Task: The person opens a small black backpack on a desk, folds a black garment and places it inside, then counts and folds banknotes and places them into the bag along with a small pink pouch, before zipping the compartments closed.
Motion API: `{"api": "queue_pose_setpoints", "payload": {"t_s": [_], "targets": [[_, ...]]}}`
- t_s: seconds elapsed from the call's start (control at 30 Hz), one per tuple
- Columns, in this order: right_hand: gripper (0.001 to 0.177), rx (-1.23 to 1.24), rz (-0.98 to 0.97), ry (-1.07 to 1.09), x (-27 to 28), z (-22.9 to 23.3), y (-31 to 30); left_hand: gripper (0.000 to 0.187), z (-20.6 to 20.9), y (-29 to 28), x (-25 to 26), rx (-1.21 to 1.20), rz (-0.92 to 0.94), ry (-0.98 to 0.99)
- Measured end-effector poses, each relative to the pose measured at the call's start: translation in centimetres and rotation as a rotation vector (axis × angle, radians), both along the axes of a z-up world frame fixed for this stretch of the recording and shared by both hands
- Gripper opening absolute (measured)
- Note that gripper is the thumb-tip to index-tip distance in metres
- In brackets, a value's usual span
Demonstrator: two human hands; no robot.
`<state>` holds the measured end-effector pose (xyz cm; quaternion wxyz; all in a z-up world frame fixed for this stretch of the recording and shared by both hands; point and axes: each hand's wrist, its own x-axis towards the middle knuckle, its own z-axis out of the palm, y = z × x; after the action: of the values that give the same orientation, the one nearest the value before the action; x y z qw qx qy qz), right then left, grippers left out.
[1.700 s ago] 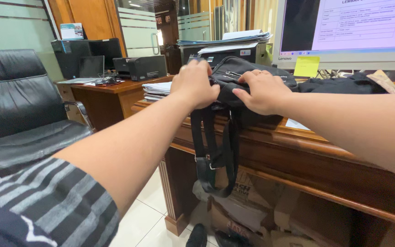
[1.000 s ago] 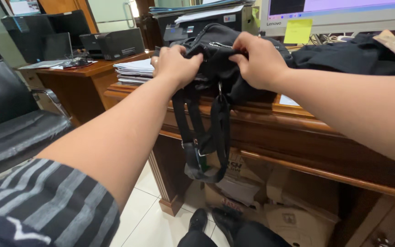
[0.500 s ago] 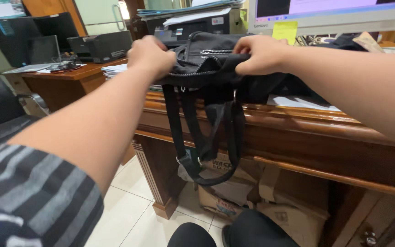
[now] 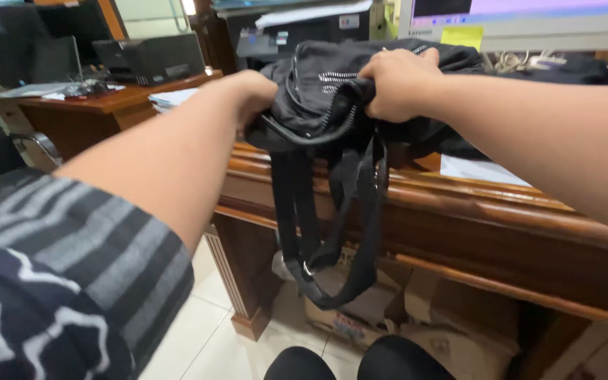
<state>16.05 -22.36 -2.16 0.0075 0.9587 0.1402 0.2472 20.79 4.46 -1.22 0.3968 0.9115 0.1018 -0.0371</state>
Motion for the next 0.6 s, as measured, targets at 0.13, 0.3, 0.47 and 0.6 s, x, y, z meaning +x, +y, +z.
{"api": "queue_pose_setpoints", "payload": {"t_s": [0.13,0.3,0.47,0.6], "targets": [[0.06,-0.104,-0.009,-0.173,0.7,0.7,-2.0,0.014,-0.9,-2.0,-1.3,-0.199,0.019,-0.041],[0.063,-0.072,-0.113,-0.234,0.0,1.9,-4.6,0.014,-3.1,-4.6,-2.3,-0.552,0.05,-0.102],[0.066,0.072,-0.285,-0.287,-2.3,2.6,-5.7,0.021,-2.0,-6.7,-2.8,-0.625,0.025,-0.321],[0.081,0.374,-0.377,-0.051,-4.0,2.6,-6.1,0.044,0.1,-7.9,-5.0,-0.577,0.187,-0.577]]}}
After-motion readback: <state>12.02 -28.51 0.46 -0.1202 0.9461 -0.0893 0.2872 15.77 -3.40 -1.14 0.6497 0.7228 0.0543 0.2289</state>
